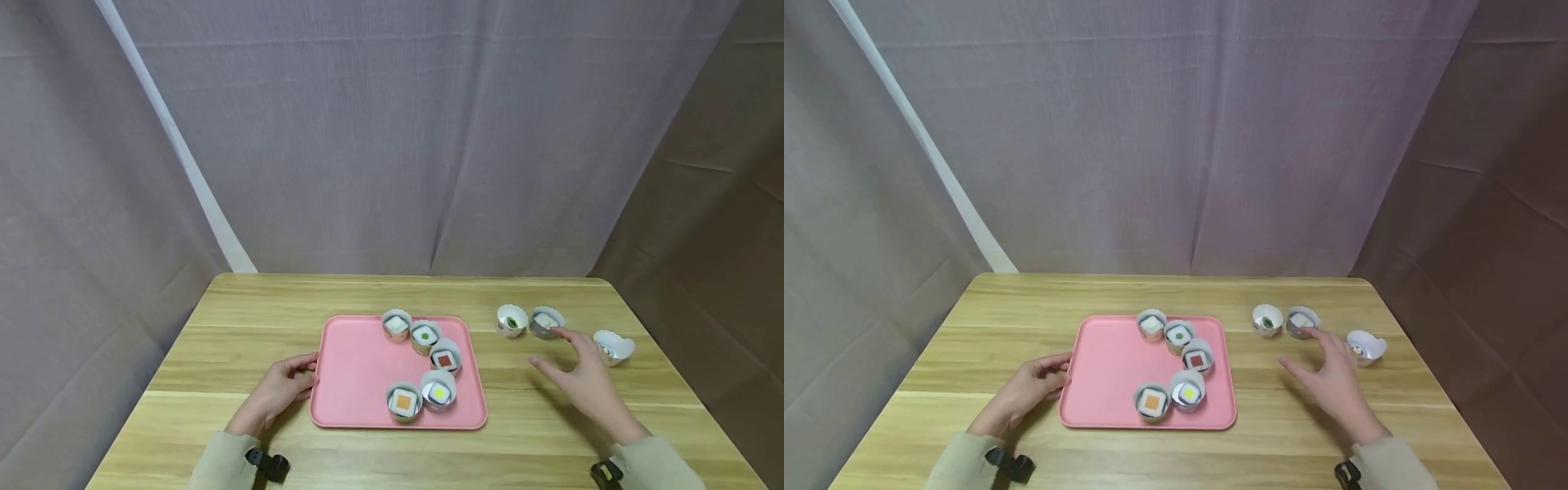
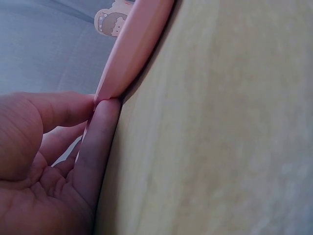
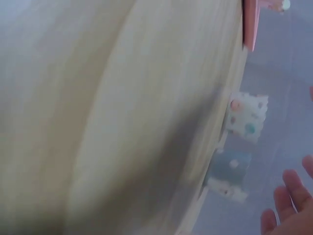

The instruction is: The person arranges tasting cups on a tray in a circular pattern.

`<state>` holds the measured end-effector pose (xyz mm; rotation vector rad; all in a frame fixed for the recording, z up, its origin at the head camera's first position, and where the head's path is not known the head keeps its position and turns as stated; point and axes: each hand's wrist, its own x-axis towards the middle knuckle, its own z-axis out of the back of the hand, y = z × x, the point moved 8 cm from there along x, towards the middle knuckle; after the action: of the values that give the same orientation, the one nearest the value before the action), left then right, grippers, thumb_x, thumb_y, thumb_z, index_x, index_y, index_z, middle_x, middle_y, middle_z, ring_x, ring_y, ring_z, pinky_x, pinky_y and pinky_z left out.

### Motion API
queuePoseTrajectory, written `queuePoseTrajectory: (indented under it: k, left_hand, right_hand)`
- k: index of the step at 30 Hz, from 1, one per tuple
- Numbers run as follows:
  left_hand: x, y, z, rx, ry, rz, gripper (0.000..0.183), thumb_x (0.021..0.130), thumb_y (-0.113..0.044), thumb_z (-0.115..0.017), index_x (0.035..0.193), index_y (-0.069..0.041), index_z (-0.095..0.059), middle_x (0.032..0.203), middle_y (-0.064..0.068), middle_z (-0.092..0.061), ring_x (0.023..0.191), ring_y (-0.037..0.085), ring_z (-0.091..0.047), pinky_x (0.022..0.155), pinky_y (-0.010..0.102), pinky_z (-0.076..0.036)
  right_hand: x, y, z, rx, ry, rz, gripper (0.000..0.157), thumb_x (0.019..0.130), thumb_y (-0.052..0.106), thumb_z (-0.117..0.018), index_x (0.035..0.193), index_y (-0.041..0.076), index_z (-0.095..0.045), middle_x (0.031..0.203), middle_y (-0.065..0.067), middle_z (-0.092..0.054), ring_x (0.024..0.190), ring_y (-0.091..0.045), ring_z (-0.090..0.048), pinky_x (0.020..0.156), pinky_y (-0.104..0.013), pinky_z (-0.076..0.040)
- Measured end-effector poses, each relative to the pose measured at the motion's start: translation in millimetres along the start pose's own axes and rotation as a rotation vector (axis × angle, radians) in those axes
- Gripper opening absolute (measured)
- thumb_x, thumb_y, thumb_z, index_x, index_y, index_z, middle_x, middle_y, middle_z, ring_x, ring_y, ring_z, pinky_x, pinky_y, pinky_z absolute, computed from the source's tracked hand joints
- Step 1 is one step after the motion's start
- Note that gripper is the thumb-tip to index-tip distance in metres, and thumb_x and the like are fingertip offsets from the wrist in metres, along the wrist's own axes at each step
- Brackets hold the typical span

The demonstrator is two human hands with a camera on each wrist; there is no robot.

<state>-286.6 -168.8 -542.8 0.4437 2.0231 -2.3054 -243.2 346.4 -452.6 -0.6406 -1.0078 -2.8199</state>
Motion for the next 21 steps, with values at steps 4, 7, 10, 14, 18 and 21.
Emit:
queuePoseTrajectory:
  k: [4, 7, 10, 14, 18, 21]
  left_hand:
    - [0.6, 0.4, -0.6, -0.002, 0.001, -0.002, 0.044, 0.091, 0.002, -0.061, 0.134, -0.003, -0.056, 0.11, 0.015, -0.057, 0.09, 0.023, -0.057, 0.075, 0.034, -0.057]
    - [0.6, 0.1, -1.0, -0.003, -0.002, -0.01, 0.044, 0.091, 0.002, -0.061, 0.134, -0.003, -0.056, 0.11, 0.014, -0.057, 0.089, 0.023, -0.057, 0.075, 0.035, -0.057]
    - [0.8, 0.5, -0.2, -0.004, -0.015, -0.007, 0.044, 0.09, 0.003, -0.062, 0.133, -0.003, -0.057, 0.109, 0.014, -0.058, 0.089, 0.023, -0.057, 0.076, 0.036, -0.057]
    - [1.1, 0.8, 1.1, -0.001, -0.03, 0.001, 0.045, 0.089, 0.003, -0.063, 0.133, -0.004, -0.058, 0.108, 0.013, -0.058, 0.089, 0.022, -0.058, 0.076, 0.036, -0.058]
    - [1.5, 1.1, 1.6, 0.009, -0.029, -0.001, 0.044, 0.089, 0.003, -0.062, 0.133, -0.004, -0.058, 0.108, 0.013, -0.058, 0.089, 0.023, -0.057, 0.076, 0.036, -0.058]
    - [1.3, 1.4, 1.5, 0.015, -0.022, -0.001, 0.044, 0.09, 0.002, -0.061, 0.133, -0.005, -0.058, 0.109, 0.013, -0.058, 0.09, 0.023, -0.057, 0.075, 0.035, -0.057]
  right_hand:
    - [-2.2, -11.3, 16.3, -0.017, -0.088, -0.064, 0.07, 0.079, 0.029, -0.081, 0.133, -0.002, -0.049, 0.128, -0.027, -0.047, 0.116, -0.046, -0.036, 0.095, -0.065, -0.022]
    - [-3.0, -20.9, 26.5, -0.01, -0.134, -0.141, 0.07, 0.083, 0.031, -0.077, 0.137, -0.002, -0.045, 0.132, -0.029, -0.042, 0.118, -0.048, -0.032, 0.094, -0.065, -0.022]
    - [-3.0, -31.6, 34.8, 0.013, -0.173, -0.225, 0.075, 0.085, 0.032, -0.075, 0.142, -0.002, -0.039, 0.137, -0.03, -0.036, 0.122, -0.047, -0.027, 0.093, -0.064, -0.022]
    - [-4.2, -50.8, 43.7, 0.044, -0.234, -0.341, 0.082, 0.084, 0.034, -0.075, 0.147, 0.003, -0.031, 0.143, -0.026, -0.025, 0.125, -0.041, -0.022, 0.092, -0.058, -0.023]
    - [-6.8, -71.6, 52.1, 0.109, -0.303, -0.484, 0.09, 0.081, 0.037, -0.077, 0.15, 0.01, -0.025, 0.147, -0.017, -0.013, 0.129, -0.032, -0.016, 0.095, -0.048, -0.026]
    - [-10.5, -85.0, 54.9, 0.164, -0.318, -0.607, 0.1, 0.08, 0.044, -0.076, 0.153, 0.017, -0.014, 0.147, -0.013, -0.006, 0.13, -0.03, -0.013, 0.101, -0.047, -0.025]
